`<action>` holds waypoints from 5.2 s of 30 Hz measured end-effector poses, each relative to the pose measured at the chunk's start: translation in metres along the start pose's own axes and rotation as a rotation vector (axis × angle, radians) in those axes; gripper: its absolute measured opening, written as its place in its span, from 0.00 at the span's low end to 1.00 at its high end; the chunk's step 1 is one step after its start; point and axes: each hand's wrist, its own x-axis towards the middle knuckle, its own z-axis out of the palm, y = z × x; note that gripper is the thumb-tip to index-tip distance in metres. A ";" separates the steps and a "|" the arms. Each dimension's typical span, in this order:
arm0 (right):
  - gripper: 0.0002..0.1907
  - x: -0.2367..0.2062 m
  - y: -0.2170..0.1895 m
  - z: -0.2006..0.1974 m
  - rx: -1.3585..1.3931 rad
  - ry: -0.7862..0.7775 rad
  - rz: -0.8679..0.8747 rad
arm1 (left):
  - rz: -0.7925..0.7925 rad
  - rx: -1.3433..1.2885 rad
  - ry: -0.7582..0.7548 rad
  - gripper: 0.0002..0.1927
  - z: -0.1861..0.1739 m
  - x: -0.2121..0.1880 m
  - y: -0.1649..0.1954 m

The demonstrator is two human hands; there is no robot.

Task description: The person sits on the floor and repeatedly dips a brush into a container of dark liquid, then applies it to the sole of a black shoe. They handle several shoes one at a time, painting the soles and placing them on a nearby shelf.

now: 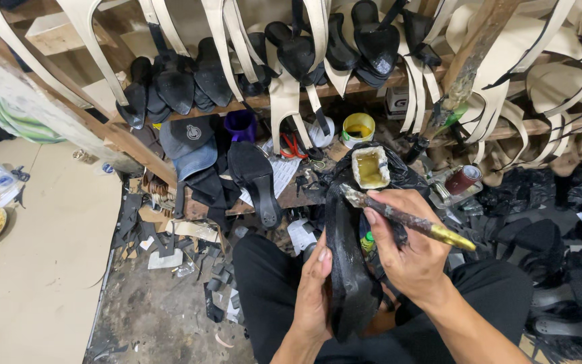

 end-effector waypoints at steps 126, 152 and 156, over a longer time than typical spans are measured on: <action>0.09 -0.019 0.002 -0.012 0.273 -0.350 0.093 | 0.047 -0.439 0.111 0.24 0.008 0.021 -0.010; 0.13 -0.032 -0.004 -0.014 0.508 -0.462 0.018 | -0.139 -0.483 0.295 0.23 -0.026 0.043 0.010; 0.13 -0.016 0.010 0.001 0.228 -0.301 0.009 | -0.107 -0.516 0.427 0.15 -0.008 0.040 0.001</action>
